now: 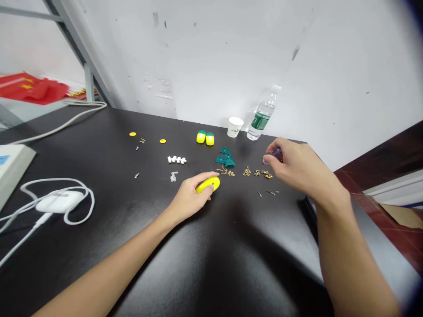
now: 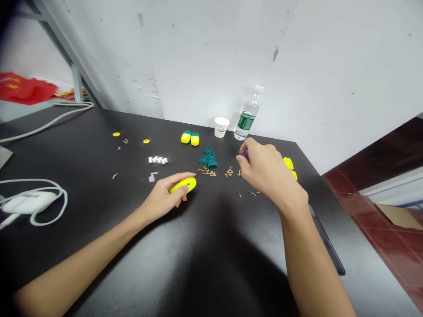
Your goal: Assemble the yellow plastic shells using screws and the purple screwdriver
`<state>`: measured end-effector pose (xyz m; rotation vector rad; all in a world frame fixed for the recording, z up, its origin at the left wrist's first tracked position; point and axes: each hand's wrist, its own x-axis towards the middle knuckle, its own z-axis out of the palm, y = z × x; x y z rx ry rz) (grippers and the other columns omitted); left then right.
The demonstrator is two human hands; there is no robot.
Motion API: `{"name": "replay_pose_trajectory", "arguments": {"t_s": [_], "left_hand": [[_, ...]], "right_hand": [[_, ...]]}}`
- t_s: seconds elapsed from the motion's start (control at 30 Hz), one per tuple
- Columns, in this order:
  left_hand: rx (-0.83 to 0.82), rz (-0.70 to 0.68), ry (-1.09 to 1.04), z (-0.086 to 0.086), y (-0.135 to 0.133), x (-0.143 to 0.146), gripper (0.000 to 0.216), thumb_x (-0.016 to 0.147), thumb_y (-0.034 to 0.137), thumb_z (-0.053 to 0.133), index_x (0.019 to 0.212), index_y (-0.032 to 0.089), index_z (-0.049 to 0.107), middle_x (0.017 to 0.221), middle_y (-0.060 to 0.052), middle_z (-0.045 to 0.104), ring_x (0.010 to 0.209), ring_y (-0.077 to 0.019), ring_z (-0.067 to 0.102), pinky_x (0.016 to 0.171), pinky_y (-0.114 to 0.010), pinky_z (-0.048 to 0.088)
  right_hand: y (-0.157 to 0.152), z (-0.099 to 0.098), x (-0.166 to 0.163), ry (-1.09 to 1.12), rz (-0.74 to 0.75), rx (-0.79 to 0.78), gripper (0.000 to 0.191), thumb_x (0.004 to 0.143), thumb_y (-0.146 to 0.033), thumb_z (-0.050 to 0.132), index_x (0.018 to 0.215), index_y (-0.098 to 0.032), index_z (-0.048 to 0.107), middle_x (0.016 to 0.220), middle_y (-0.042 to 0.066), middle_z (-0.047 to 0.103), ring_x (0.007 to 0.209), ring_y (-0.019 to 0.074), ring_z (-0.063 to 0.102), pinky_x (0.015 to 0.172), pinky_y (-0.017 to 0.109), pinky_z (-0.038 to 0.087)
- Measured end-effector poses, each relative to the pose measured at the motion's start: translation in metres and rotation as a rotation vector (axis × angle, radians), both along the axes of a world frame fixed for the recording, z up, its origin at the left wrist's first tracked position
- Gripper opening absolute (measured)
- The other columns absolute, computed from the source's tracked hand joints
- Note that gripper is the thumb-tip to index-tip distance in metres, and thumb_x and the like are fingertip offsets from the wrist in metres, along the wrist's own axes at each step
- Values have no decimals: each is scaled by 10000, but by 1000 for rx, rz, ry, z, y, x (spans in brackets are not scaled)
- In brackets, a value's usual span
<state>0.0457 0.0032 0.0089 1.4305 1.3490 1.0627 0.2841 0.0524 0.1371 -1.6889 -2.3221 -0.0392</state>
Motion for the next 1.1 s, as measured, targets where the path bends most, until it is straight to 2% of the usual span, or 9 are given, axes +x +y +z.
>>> {"name": "replay_pose_trajectory", "arguments": {"t_s": [0.27, 0.57, 0.77, 0.87, 0.97, 1.1], "left_hand": [[-2, -26, -57, -10, 2, -1, 286, 905, 415, 592, 1146, 262, 615, 856, 7, 600, 596, -103, 583, 471, -201, 461], [23, -34, -69, -6, 1, 1, 298, 916, 395, 571, 1166, 235, 598, 846, 5, 592, 607, -105, 576, 513, -206, 449], [8, -40, -6, 1, -2, 0, 332, 906, 354, 579, 1207, 224, 630, 654, 41, 557, 485, -89, 467, 504, -220, 402], [4, -31, 0, 1, -2, 0, 313, 896, 342, 586, 1184, 231, 634, 635, 49, 557, 476, -90, 472, 509, -222, 405], [5, -17, 4, 0, -1, 0, 290, 886, 340, 588, 1151, 232, 635, 695, 32, 601, 507, -97, 524, 516, -222, 420], [1, -15, -33, -3, 0, 0, 268, 894, 344, 576, 1134, 228, 611, 878, -20, 678, 607, -113, 597, 523, -214, 441]], "right_hand": [[20, -23, -1, -98, -28, -132, 74, 887, -262, 479, 888, -223, 543, 840, 56, 673, 762, 218, 563, 600, 315, 364], [29, -28, 2, -71, -32, -152, 109, 886, -270, 474, 897, -212, 565, 849, 65, 676, 765, 217, 560, 612, 316, 367], [30, -26, 6, -79, -42, -115, 129, 879, -267, 470, 895, -196, 576, 825, 72, 670, 732, 212, 560, 605, 317, 360], [32, -28, 6, -100, -55, -134, 130, 879, -267, 472, 908, -198, 579, 831, 75, 671, 748, 219, 561, 608, 315, 359], [33, -30, 6, -120, -59, -153, 143, 877, -263, 472, 931, -194, 585, 836, 82, 668, 764, 225, 561, 611, 315, 360], [32, -29, 6, -115, -62, -128, 158, 877, -269, 459, 930, -195, 589, 820, 78, 664, 751, 225, 560, 611, 320, 363]]}}
